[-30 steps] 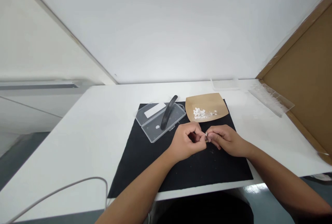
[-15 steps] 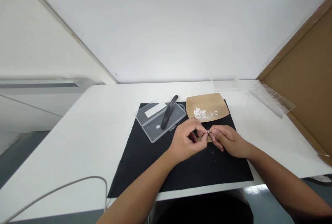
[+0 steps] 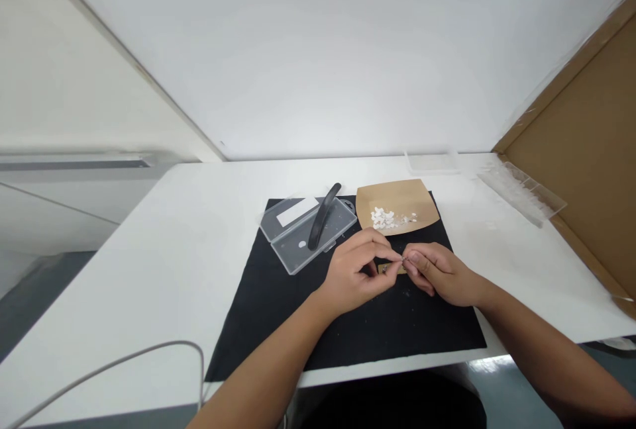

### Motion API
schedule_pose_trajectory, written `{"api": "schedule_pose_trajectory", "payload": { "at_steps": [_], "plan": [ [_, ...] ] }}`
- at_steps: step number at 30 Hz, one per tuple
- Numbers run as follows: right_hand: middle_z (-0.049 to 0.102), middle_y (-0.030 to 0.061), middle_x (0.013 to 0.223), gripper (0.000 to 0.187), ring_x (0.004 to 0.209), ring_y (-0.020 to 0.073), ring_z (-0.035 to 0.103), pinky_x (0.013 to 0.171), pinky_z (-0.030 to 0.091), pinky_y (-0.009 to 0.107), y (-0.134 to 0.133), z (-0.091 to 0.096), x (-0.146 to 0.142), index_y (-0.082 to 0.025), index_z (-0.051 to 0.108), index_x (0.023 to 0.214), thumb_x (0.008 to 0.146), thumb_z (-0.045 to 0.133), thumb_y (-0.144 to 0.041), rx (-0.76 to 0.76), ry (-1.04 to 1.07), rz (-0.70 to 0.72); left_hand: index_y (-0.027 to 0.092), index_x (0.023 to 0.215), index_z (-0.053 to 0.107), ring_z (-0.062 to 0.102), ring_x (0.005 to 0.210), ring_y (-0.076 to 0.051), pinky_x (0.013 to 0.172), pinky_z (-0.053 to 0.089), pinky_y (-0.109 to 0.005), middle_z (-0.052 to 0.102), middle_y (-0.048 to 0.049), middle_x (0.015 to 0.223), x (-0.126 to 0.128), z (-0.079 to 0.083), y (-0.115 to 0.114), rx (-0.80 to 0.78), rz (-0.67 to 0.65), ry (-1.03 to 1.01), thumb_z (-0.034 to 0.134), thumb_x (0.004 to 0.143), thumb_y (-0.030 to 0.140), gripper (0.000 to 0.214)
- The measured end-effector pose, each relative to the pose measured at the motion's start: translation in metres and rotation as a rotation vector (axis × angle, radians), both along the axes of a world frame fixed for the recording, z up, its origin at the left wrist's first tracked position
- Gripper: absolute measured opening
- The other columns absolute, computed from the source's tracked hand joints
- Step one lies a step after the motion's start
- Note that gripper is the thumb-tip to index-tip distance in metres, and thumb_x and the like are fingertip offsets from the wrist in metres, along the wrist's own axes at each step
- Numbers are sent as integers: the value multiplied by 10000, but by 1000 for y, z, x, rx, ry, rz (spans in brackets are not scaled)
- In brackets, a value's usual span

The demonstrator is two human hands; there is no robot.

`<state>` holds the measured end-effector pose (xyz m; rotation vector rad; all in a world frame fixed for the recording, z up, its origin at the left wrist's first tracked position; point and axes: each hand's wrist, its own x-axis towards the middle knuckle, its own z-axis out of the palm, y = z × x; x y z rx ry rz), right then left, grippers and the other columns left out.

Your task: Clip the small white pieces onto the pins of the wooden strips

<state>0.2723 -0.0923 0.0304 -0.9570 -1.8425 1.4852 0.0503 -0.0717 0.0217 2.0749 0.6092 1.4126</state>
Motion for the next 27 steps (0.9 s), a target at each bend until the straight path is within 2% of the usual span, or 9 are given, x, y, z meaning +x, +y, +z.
{"api": "schedule_pose_trajectory", "payload": {
  "at_steps": [5,9,12,18,21,24,27],
  "plan": [
    [493,-85,534,468,455,80,432,512,377,222,0,-1,1,-207,535,827,1140,404,-530,-13,-26,10,185,994,744,653,775,-138,499,519,-168,691,-49,874,0,2,2,146,60,52,767,835,45,213],
    [487,-86,523,488,437,78,418,487,363,219,0,-1,0,-208,519,807,1135,402,-550,-48,-34,34,190,942,704,657,773,-151,674,587,-279,696,-24,827,1,4,5,260,87,86,771,818,46,202],
    [480,-89,515,493,435,76,414,491,370,214,0,0,-1,-208,519,806,1135,395,-554,-52,-37,38,202,927,692,662,767,-155,742,594,-319,695,-16,828,1,3,6,246,97,100,756,826,65,182],
    [480,-87,528,506,431,78,405,472,360,219,-2,2,-3,-211,511,796,1131,389,-571,-55,-31,33,221,924,689,660,805,-179,695,573,-310,696,-36,858,0,2,5,182,103,130,735,821,106,161],
    [480,-86,534,508,439,83,412,493,377,226,-2,4,-3,-215,504,794,1133,378,-572,-56,-49,36,225,898,679,651,816,-189,754,577,-343,699,-29,832,0,4,5,175,101,142,722,808,109,153],
    [494,-72,572,490,497,95,455,549,391,233,0,3,-4,-211,530,812,1147,358,-524,49,-121,45,218,868,661,636,821,-191,816,560,-368,698,-21,814,0,3,7,156,72,162,706,785,94,156],
    [577,-34,689,424,615,114,521,629,401,248,3,0,-3,-203,597,886,1150,373,-449,267,-219,20,213,849,650,615,809,-186,818,541,-363,692,-19,810,0,1,9,124,43,177,692,769,86,155]
  ]
}}
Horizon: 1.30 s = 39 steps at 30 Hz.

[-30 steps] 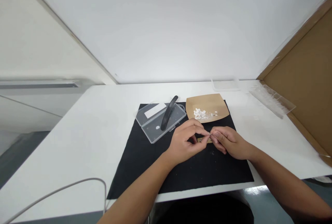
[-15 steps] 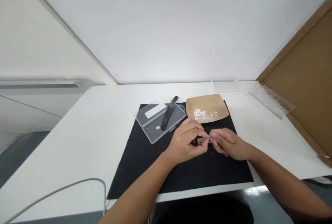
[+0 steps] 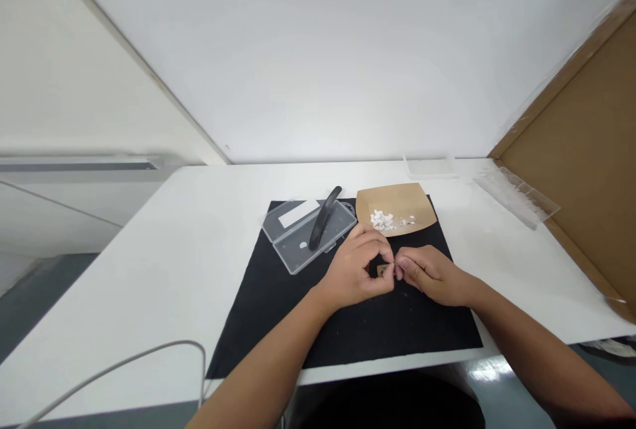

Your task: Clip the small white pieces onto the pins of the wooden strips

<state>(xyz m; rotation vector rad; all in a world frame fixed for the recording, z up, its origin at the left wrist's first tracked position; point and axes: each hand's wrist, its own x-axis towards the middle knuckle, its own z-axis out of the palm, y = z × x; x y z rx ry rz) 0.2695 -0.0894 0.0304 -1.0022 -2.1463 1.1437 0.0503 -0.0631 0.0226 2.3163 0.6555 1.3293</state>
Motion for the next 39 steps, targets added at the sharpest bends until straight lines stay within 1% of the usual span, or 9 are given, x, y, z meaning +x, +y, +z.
{"api": "schedule_pose_trajectory", "payload": {
  "at_steps": [4,7,11,16,18,23,25,33,39],
  "plan": [
    [671,14,864,299,743,141,579,704,417,269,2,-5,3,-203,632,976,1123,462,-399,208,-64,-36,209,834,642,610,814,-184,782,541,-336,695,-24,818,0,-3,0,-66,11,-2,691,791,100,126],
    [671,20,879,245,762,151,586,719,420,276,3,-6,5,-209,640,1020,1118,479,-365,312,-96,-6,205,824,656,617,807,-178,696,532,-290,693,-28,811,1,-4,-2,-151,38,-17,701,808,121,96],
    [666,17,837,262,721,155,575,689,403,281,5,-8,7,-216,638,972,1125,463,-337,458,-138,-13,204,838,699,615,773,-168,578,488,-242,715,-31,798,1,-1,-4,-200,52,-48,716,840,140,66],
    [648,16,757,315,674,163,546,663,366,298,5,-13,3,-215,658,936,1131,451,-350,625,-201,-143,203,900,749,660,762,-163,671,574,-297,760,-44,828,1,2,-4,-152,73,-92,726,914,189,30],
    [658,20,744,334,655,166,537,663,354,307,4,-16,2,-213,670,940,1133,444,-365,672,-213,-187,201,912,762,672,771,-166,652,581,-291,767,-51,839,0,2,-4,-154,70,-99,729,916,192,34],
    [705,28,793,307,659,165,535,682,355,317,2,-18,1,-209,677,971,1132,452,-343,703,-228,-208,185,929,779,656,796,-171,408,443,-151,757,-79,852,-1,-1,-4,-216,50,-125,746,876,157,68],
    [714,30,805,304,671,169,539,684,356,317,2,-18,1,-209,677,972,1132,455,-341,707,-228,-209,179,938,783,654,809,-174,367,415,-120,753,-87,859,-1,-2,-4,-240,38,-139,747,859,140,96],
    [698,25,767,381,647,162,532,672,344,316,2,-17,0,-211,681,928,1144,414,-375,683,-266,-216,179,912,789,666,797,-171,374,432,-123,750,-77,822,1,-4,-3,-212,66,-145,749,831,119,109],
    [681,30,747,401,628,163,506,666,311,327,2,-19,-2,-206,673,905,1147,404,-379,687,-316,-217,191,881,774,661,761,-167,459,483,-188,754,-54,782,2,-4,-1,-121,120,-112,746,841,126,82]
  ]
}}
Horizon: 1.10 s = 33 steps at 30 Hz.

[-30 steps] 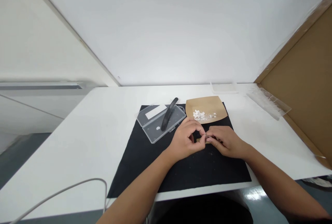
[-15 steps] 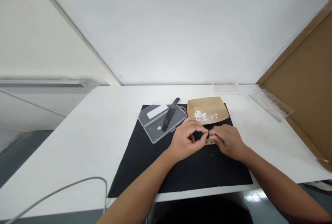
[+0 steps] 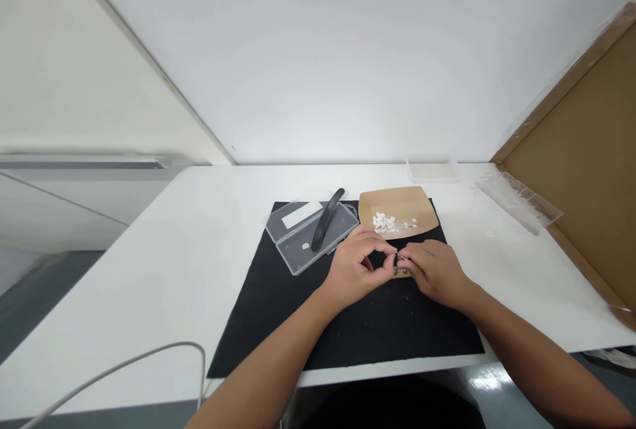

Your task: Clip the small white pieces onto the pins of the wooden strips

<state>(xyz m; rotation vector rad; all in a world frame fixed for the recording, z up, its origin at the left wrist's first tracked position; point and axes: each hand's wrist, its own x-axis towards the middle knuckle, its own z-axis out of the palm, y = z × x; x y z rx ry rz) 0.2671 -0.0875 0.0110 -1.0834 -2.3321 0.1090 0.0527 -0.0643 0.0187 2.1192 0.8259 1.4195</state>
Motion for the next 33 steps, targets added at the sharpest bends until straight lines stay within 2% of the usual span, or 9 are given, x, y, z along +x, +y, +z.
{"api": "schedule_pose_trajectory", "payload": {
  "at_steps": [3,8,12,16,19,24,28,33],
  "plan": [
    [668,30,737,389,615,161,481,659,286,331,0,-1,-1,-197,662,881,1142,425,-359,27,-22,4,196,859,770,657,763,-170,498,510,-214,751,-47,773,1,1,-1,-3,30,8,742,839,132,72],
    [659,22,729,364,611,162,458,655,267,332,0,-1,-1,-197,647,878,1140,435,-336,38,-55,13,191,806,761,654,744,-170,426,468,-172,748,-50,759,1,2,-5,-196,17,-20,750,806,134,57],
    [656,15,731,352,606,158,431,646,272,333,-1,-1,-1,-196,636,871,1136,454,-338,25,-59,29,188,784,757,651,736,-171,400,468,-152,742,-53,749,1,2,-5,-245,13,-38,757,769,126,64],
    [671,15,748,348,621,157,457,651,284,333,-1,-1,-1,-195,642,886,1136,455,-349,-11,-44,38,185,773,762,646,730,-170,396,477,-145,734,-53,737,2,2,-6,-258,25,-53,754,748,124,67],
    [690,15,766,351,626,155,476,657,296,329,-2,2,-2,-199,657,906,1139,449,-359,-31,-18,33,174,755,769,643,727,-161,407,466,-131,726,-58,733,1,5,-7,-351,26,-64,746,752,145,37],
    [688,1,762,380,636,148,519,672,336,307,-2,7,-1,-213,654,909,1148,405,-371,-161,68,60,149,749,786,615,639,-111,414,411,-121,715,-63,768,-1,7,-7,-569,1,-71,761,753,209,65],
    [638,-16,717,397,637,134,541,675,370,277,-2,12,-2,-213,606,833,1141,414,-374,-312,184,111,127,774,782,596,526,-80,416,482,-167,713,-60,811,-2,6,-5,-737,-74,-118,793,759,282,155],
    [594,-32,689,381,636,118,552,651,388,245,-3,17,-1,-212,568,791,1127,449,-346,-443,298,128,112,818,783,643,557,-112,423,564,-200,711,-57,794,-3,6,-4,-858,-178,-194,816,774,327,222]
  ]
}}
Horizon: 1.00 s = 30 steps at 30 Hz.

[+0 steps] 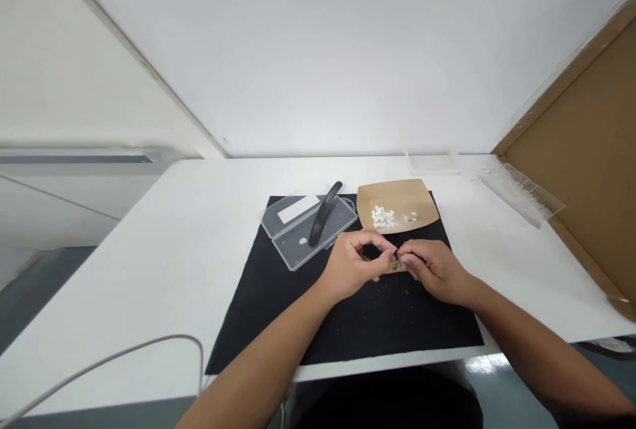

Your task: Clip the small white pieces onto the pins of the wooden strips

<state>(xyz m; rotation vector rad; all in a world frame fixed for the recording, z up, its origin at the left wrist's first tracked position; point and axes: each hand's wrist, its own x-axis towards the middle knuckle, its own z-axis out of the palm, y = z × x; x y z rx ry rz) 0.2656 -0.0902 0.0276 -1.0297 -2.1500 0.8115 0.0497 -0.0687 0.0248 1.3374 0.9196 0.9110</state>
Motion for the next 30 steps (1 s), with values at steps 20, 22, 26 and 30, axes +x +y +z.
{"api": "schedule_pose_trajectory", "payload": {
  "at_steps": [20,22,26,30],
  "plan": [
    [645,-19,729,365,640,130,549,668,382,267,3,-2,4,-216,637,878,1142,442,-374,191,-64,-24,104,1005,810,687,696,-146,447,605,-193,729,-100,910,-7,1,2,59,-139,-116,814,853,352,290],
    [665,-12,744,347,648,140,550,675,377,278,3,-5,5,-217,651,920,1142,442,-382,260,-103,-44,105,989,814,679,677,-137,438,598,-189,727,-96,918,-5,1,1,48,-115,-105,832,839,355,292],
    [689,-9,773,316,652,151,530,678,365,294,2,-9,6,-216,663,975,1141,454,-385,347,-156,-65,104,927,815,653,623,-113,420,584,-181,725,-84,887,-2,3,1,25,-81,-88,863,817,370,292],
    [690,-17,776,294,649,149,519,682,366,295,2,-10,6,-222,672,980,1136,474,-373,374,-160,-67,107,871,804,638,588,-100,402,567,-174,724,-74,853,-1,5,2,5,-91,-107,855,832,421,321]
  ]
}}
